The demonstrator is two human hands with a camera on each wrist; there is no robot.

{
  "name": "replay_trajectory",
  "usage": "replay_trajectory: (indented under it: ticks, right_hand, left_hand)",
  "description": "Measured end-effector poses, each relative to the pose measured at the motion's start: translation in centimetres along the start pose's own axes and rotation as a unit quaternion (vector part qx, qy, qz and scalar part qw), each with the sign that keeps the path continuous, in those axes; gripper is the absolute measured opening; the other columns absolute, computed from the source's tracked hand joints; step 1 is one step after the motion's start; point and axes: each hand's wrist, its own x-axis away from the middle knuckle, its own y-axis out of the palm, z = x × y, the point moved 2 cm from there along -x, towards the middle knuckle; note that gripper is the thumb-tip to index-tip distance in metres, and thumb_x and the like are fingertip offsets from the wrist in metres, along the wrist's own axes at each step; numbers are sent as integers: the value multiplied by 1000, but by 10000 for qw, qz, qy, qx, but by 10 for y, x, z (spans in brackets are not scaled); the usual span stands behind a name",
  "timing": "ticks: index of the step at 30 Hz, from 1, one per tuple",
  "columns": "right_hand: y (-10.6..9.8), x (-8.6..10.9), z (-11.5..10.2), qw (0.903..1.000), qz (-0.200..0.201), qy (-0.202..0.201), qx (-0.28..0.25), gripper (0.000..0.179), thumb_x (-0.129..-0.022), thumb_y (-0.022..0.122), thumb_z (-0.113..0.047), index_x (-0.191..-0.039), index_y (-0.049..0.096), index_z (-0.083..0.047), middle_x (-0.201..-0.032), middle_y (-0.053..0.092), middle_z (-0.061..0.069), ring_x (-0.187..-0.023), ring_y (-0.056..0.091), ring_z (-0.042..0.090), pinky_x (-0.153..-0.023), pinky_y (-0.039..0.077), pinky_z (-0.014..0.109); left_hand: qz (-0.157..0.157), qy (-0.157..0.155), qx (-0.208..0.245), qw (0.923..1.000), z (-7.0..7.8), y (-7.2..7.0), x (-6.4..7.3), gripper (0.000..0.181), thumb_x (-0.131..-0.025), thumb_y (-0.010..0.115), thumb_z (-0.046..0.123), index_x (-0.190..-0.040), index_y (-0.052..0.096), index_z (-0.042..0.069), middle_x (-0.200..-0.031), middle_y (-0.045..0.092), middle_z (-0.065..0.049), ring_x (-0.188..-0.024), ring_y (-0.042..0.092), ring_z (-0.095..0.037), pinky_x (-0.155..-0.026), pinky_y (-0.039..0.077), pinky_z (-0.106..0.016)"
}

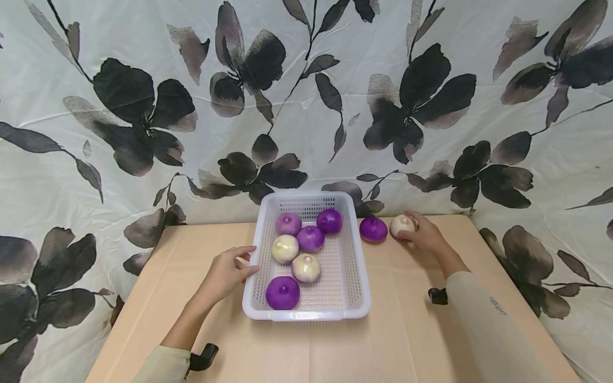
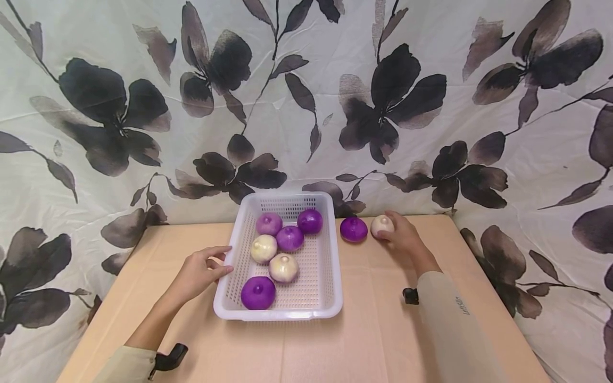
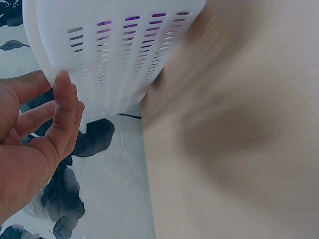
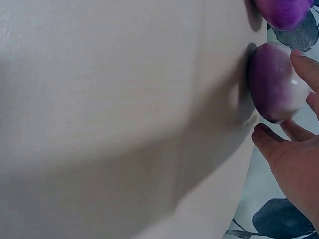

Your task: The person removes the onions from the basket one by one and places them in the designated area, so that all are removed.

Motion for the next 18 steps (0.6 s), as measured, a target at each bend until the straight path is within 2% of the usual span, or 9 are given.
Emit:
replay_trajectory:
  ticks: [5,8,14,18]
  right_hand:
    - [-8,4,-9,9998,38,-189,87,82,-97,73,-28,-162,27,-8,-161,31,34,-144,32,59,-118,30,70]
    - [-14,7,-20,9987,121,-457,179,78,-99,71,-25,-162,28,-6,-162,29,34,-145,29,60,-118,28,72]
    - [-23,11,-43,9906,404,-1263,329,72,-97,72,-17,-157,36,0,-160,33,32,-149,28,53,-121,25,69]
    - [-26,15,-59,9870,449,-1478,449,72,-97,74,-19,-157,38,-3,-162,35,27,-151,28,49,-122,25,67]
  left_hand:
    - [0,47,-45,10000,0,0,-1,54,-89,78,2,-139,59,-6,-113,64,-21,-77,74,-18,-62,65,-35]
    - [3,88,-80,9999,0,0,-1,55,-89,79,3,-139,60,-6,-113,64,-20,-76,74,-18,-63,65,-37]
    - [-7,112,-75,9999,-2,-1,-2,55,-88,79,3,-139,60,-6,-112,64,-20,-76,74,-17,-62,65,-37]
    - [-16,103,-73,9999,-3,-1,-2,55,-89,78,3,-139,60,-6,-112,64,-20,-77,74,-18,-62,64,-34]
